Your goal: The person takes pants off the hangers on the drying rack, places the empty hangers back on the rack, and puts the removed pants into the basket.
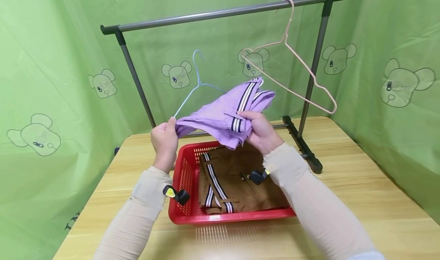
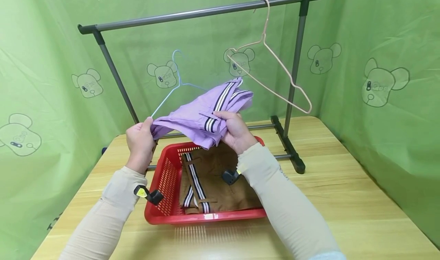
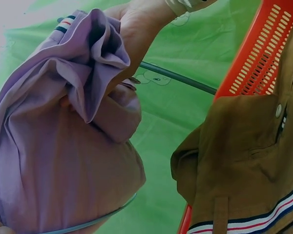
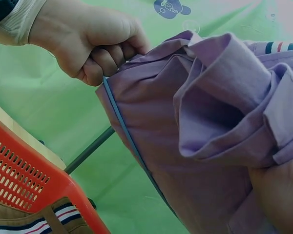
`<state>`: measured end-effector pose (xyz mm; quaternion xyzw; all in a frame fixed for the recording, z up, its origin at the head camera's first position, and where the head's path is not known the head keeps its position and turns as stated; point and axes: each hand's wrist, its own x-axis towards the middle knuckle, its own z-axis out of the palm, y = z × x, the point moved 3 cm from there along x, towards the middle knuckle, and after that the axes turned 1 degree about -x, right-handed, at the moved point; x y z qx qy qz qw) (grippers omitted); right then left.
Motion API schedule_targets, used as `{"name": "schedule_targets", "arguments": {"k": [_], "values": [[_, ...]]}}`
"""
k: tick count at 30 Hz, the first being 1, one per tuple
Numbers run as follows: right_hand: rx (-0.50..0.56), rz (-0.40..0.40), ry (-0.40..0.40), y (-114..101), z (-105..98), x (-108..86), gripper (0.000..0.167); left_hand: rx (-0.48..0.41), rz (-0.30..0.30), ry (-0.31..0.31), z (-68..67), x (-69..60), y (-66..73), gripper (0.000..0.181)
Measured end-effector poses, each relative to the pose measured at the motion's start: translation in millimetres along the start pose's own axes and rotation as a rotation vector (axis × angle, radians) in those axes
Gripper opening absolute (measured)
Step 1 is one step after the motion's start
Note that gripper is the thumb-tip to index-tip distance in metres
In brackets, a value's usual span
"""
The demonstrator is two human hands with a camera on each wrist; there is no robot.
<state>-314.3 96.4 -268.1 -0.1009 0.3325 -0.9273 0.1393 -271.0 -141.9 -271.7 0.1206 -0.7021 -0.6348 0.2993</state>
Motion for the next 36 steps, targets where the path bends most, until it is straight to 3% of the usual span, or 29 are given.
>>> {"name": "schedule_targets", "arguments": {"k": [9,17,27,36], "values": [[0.000,0.008,0.029,-1,-5,-0.7,0.040,0.004,0.004,0.016,-2.7,3.9,-1.0,0.050],[0.049,0.028,-0.007,-6,-12,-2.2,0.035,0.020,-0.014,0.029,-7.9,8.5,-1.1,0.049],[-0.037,0.035,-0.028,0,-13,-6.3,0.033,0.034,0.019,0.033,-12.2,11.7,1.4,0.050],[-0.068,0.046,-0.080,12,-9,-10.3,0.026,0.031,-0.028,0.048,-13.9,13.2,2.1,0.050]]}}
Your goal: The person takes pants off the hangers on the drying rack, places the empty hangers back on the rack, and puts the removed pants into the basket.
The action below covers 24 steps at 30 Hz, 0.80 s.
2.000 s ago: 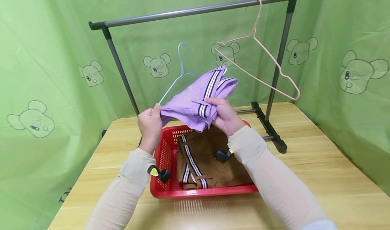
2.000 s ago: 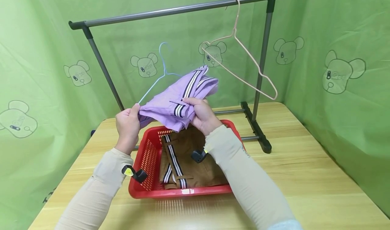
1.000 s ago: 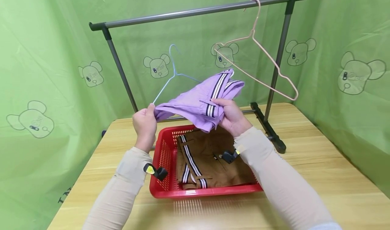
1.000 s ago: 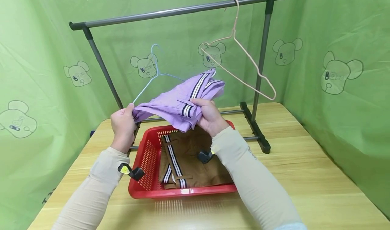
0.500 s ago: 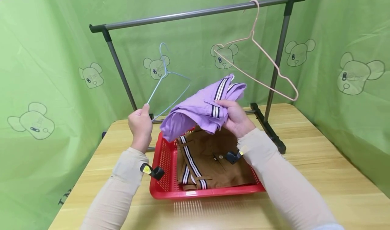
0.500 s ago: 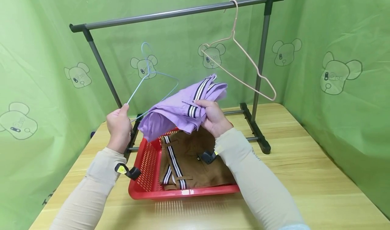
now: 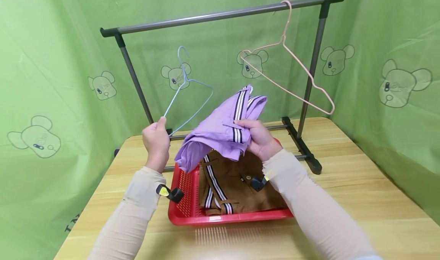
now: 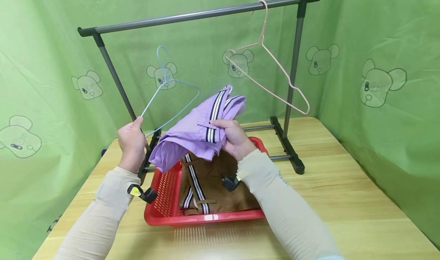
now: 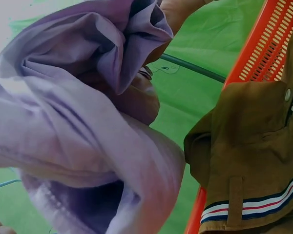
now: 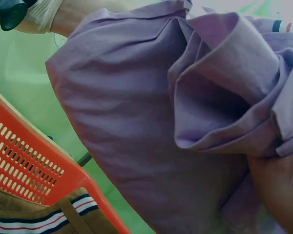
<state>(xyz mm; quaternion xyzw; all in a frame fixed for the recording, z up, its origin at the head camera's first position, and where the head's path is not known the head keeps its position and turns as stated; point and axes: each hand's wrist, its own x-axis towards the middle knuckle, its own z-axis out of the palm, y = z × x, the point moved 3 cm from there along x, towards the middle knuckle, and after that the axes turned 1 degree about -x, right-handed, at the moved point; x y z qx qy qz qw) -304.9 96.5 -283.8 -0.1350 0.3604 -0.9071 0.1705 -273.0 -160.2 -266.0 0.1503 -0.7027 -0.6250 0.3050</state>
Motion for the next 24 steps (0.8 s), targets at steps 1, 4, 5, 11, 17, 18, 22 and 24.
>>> {"name": "schedule_targets", "arguments": {"k": [1,4,5,11,17,18,22,24], "values": [[-0.001,0.001,-0.006,1,1,0.0,0.025,-0.006,-0.007,-0.001,0.2,0.4,-0.1,0.050],[-0.016,-0.001,-0.020,5,4,-0.4,0.024,-0.020,-0.020,0.000,0.4,1.2,0.7,0.049],[-0.024,-0.004,-0.023,6,5,-0.6,0.024,-0.022,-0.022,0.002,0.4,1.2,1.1,0.049],[-0.051,-0.011,-0.062,13,10,-1.4,0.024,-0.034,-0.028,0.015,-0.9,3.0,2.7,0.049],[-0.078,0.019,-0.099,22,16,-1.2,0.025,-0.050,-0.033,0.024,-2.6,3.9,4.7,0.049],[-0.087,0.021,-0.101,23,16,-1.7,0.026,-0.050,-0.033,0.021,-2.8,3.9,4.8,0.049],[-0.123,0.028,-0.116,27,17,-3.0,0.028,-0.059,-0.030,0.010,-3.5,3.7,3.9,0.049],[-0.125,0.029,-0.132,28,16,-3.4,0.029,-0.062,-0.025,0.009,-4.2,3.8,3.3,0.049]]}}
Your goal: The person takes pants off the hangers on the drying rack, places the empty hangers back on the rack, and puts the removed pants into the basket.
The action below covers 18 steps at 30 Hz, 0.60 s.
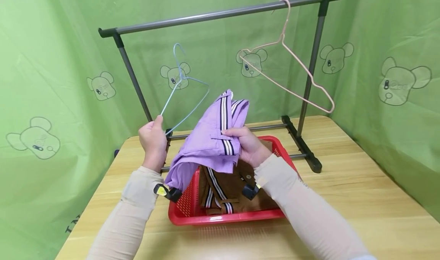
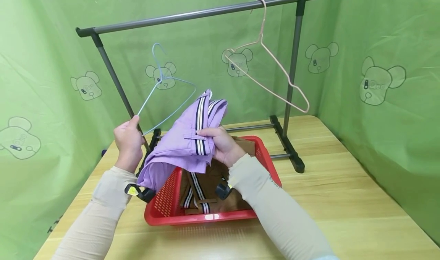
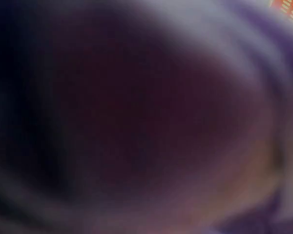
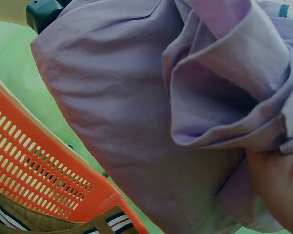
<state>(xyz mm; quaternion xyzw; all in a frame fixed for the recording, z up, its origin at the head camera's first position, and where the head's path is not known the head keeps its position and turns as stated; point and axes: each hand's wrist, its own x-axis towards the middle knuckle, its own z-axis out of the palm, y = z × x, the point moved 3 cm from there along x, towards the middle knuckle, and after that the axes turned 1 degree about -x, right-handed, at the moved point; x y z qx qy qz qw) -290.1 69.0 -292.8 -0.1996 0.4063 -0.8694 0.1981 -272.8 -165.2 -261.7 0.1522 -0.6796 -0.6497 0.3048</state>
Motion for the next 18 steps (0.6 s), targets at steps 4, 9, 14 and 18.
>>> {"name": "schedule_targets", "arguments": {"k": [4,9,14,18], "values": [[0.012,-0.003,-0.018,2,-2,-1.7,0.031,-0.016,0.001,0.004,-1.8,0.7,0.6,0.049],[0.025,-0.010,-0.009,2,-6,-3.6,0.030,-0.006,-0.003,0.010,-4.9,2.1,2.5,0.048],[0.011,0.018,-0.023,6,-8,-3.9,0.029,0.013,-0.006,0.017,-11.5,5.6,3.8,0.048],[-0.011,0.054,-0.035,10,-9,-4.3,0.029,0.000,-0.005,0.023,-17.3,8.9,5.5,0.049]]}}
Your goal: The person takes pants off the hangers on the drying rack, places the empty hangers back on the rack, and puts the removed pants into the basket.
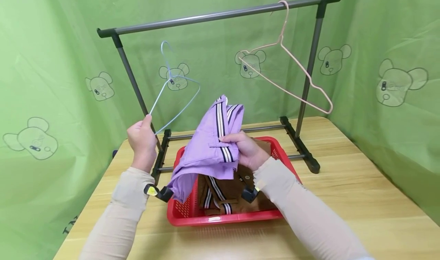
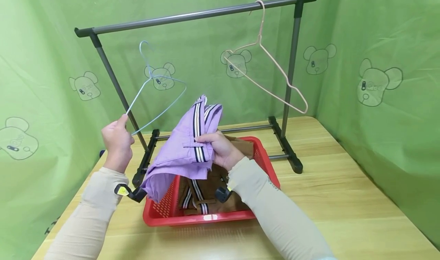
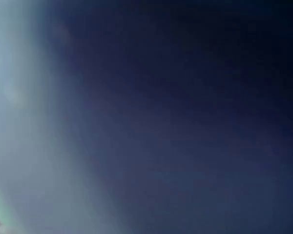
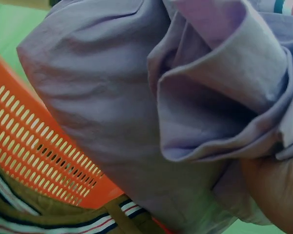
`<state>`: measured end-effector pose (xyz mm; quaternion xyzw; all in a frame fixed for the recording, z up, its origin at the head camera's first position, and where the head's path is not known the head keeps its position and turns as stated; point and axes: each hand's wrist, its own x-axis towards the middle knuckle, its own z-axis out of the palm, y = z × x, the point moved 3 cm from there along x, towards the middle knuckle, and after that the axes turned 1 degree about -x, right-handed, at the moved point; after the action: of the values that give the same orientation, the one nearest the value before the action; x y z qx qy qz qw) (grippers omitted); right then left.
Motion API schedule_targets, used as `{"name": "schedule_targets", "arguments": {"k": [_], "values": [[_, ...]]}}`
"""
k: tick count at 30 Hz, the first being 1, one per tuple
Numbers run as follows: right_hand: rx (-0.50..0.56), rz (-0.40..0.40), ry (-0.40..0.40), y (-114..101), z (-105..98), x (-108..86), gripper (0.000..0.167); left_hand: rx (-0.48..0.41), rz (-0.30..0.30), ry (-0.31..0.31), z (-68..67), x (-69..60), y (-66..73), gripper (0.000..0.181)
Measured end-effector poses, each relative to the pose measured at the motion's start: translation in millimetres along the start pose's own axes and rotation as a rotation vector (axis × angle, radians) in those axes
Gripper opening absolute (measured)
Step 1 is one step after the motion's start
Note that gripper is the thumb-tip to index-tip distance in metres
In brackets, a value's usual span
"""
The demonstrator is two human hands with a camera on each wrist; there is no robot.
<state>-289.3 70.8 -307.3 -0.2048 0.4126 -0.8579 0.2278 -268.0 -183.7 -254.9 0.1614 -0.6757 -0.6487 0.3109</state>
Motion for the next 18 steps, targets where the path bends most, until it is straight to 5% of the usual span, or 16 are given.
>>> {"name": "schedule_targets", "arguments": {"k": [18], "values": [[-0.099,0.098,-0.099,15,7,-5.3,0.033,-0.099,-0.029,-0.027,-7.1,4.5,9.4,0.046]]}}
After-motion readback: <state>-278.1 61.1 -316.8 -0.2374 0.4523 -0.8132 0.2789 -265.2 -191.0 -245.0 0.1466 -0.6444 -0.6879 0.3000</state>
